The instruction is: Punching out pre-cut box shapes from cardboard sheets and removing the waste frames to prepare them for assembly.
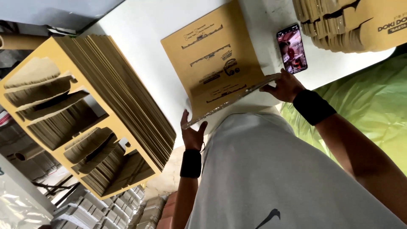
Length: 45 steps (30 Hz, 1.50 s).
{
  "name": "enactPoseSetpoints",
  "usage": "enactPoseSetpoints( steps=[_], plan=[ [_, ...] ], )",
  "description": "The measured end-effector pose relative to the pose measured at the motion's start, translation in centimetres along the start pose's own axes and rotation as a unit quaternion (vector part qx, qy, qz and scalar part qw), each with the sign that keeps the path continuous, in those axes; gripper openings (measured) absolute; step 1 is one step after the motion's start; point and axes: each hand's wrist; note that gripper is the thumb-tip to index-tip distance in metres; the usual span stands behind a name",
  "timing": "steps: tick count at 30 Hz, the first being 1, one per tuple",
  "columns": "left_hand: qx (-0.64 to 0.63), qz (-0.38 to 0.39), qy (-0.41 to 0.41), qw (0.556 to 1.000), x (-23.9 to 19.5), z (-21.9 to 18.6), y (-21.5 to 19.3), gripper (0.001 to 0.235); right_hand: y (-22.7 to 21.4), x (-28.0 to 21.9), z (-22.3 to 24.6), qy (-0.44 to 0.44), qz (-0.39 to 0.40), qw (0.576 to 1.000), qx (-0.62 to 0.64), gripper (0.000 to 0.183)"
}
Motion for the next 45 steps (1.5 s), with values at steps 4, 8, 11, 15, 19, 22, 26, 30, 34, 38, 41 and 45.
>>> enactPoseSetpoints(
  steps=[4, 8, 11, 15, 19, 22, 26, 30, 34, 38, 41, 45],
  plan=[
    [-0.059, 0.022, 0.085, 0.994, 4.0, 2.6, 2.5, 0.099, -3.0, 2.6, 0.2, 0.119, 0.051, 0.985, 0.113, 0.04],
    [-0.078, 0.029, 0.02, 0.996, 6.9, 5.1, 3.7, 0.03, -8.0, 5.9, -0.6, 0.341, 0.138, 0.875, 0.316, 0.053],
    [-0.107, 0.032, 0.007, 0.994, 8.0, 2.4, 2.9, 0.023, -9.4, 8.0, -1.8, 0.393, 0.17, 0.829, 0.359, 0.053],
    [-0.096, -0.014, 0.026, 0.995, 10.2, 0.5, 2.8, 0.034, -10.3, 10.7, -2.7, 0.415, 0.11, 0.786, 0.444, 0.04],
    [-0.123, -0.021, -0.004, 0.992, 12.4, -1.8, 4.2, 0.061, -9.0, 13.4, -2.6, 0.422, 0.059, 0.76, 0.491, 0.036],
    [-0.175, -0.041, -0.037, 0.983, 13.9, -3.0, 5.1, 0.06, -7.9, 16.5, -1.9, 0.485, 0.042, 0.73, 0.481, 0.047],
    [-0.257, -0.083, -0.113, 0.956, 15.0, -6.7, 4.8, 0.041, -4.7, 19.1, -0.7, 0.54, -0.019, 0.776, 0.326, 0.047],
    [-0.213, -0.081, -0.168, 0.959, 15.9, -7.5, 5.7, 0.045, -2.5, 20.0, 0.2, 0.55, -0.094, 0.802, 0.211, 0.041],
    [-0.06, -0.191, -0.126, 0.972, 16.4, -7.9, 7.6, 0.063, -2.1, 20.7, 0.4, 0.564, -0.07, 0.801, 0.19, 0.045],
    [-0.028, -0.263, -0.211, 0.941, 17.0, -8.7, 9.2, 0.054, -1.7, 21.3, 0.6, 0.558, -0.117, 0.806, 0.159, 0.044],
    [0.034, -0.285, -0.168, 0.943, 17.6, -7.1, 10.2, 0.057, -1.6, 22.0, 0.8, 0.568, -0.115, 0.801, 0.152, 0.054],
    [0.066, -0.316, -0.13, 0.938, 17.6, -7.1, 10.9, 0.044, -1.7, 22.1, 0.9, 0.569, -0.123, 0.803, 0.126, 0.062]
  ],
)
Point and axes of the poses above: each hand's wrist, its own x-axis towards the middle knuckle, its own y-axis out of the palm, z = x × y, and after that the axes turned 3 degrees about -z, right-handed
